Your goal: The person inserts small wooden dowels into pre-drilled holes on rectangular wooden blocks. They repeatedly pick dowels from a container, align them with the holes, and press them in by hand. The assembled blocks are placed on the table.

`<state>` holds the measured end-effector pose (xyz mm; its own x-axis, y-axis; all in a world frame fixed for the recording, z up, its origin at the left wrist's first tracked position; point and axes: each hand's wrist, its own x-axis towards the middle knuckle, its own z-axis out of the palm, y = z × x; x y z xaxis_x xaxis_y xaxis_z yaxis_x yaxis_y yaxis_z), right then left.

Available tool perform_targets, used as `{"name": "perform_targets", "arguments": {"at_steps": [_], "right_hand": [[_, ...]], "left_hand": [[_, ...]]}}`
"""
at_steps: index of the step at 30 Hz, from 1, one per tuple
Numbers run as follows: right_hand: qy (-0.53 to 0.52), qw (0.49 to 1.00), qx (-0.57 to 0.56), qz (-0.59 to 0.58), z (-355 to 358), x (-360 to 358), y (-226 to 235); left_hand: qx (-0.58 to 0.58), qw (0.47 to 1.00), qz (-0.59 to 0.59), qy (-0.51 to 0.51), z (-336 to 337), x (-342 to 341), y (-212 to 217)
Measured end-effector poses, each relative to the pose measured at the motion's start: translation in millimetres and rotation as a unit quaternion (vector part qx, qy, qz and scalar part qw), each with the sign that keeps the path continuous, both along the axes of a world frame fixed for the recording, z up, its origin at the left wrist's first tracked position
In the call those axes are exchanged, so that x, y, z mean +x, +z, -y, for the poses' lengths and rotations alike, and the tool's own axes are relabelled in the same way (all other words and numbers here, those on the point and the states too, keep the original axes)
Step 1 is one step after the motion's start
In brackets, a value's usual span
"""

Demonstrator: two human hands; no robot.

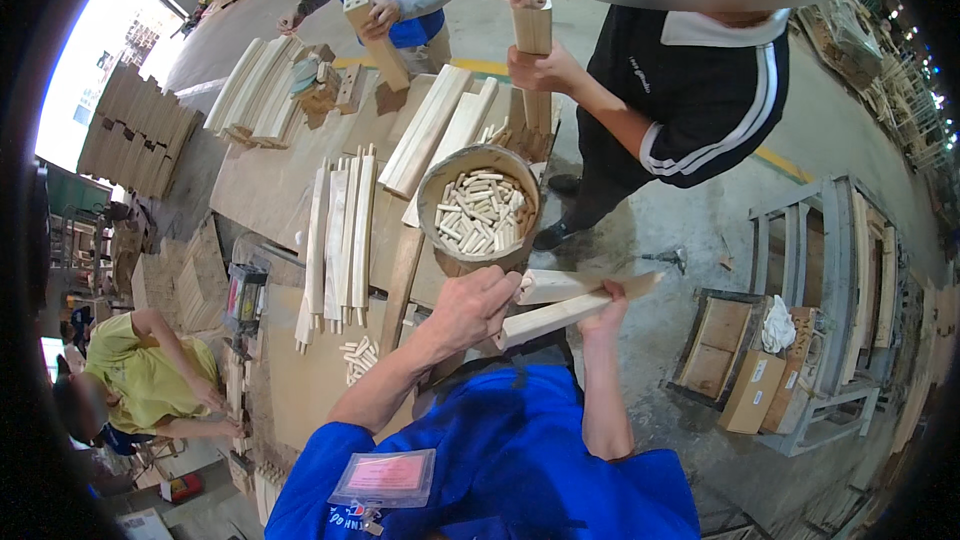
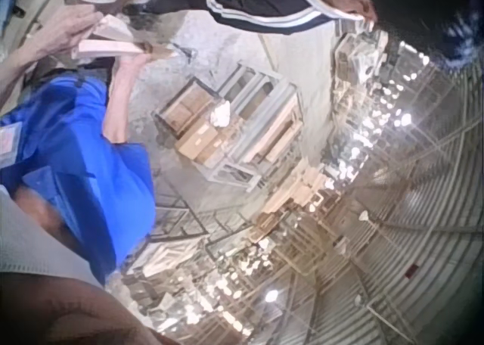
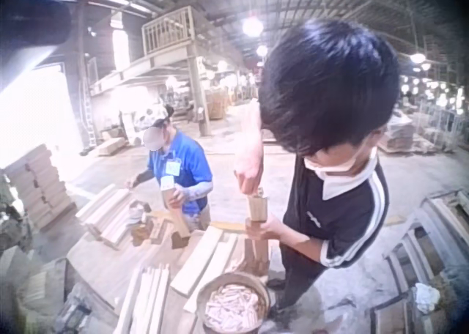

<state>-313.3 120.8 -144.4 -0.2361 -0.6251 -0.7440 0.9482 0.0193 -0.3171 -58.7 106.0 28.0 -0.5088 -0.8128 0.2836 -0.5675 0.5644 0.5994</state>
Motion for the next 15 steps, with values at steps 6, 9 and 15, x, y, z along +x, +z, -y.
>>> {"name": "perform_targets", "arguments": {"at_steps": [6, 9, 15], "right_hand": [[-0.009, 1.0, 0.005, -0.019, 2, 0, 0], [0.015, 0.999, 0.031, -0.009, 4, -7, -7], [0.01, 0.998, 0.04, -0.042, 1, -10, -28]], "left_hand": [[0.046, 0.998, 0.029, -0.017, 17, 13, -13], [0.058, 0.997, 0.05, -0.014, 14, 6, -19], [0.134, 0.989, -0.024, -0.05, 39, 2, -31]]}}
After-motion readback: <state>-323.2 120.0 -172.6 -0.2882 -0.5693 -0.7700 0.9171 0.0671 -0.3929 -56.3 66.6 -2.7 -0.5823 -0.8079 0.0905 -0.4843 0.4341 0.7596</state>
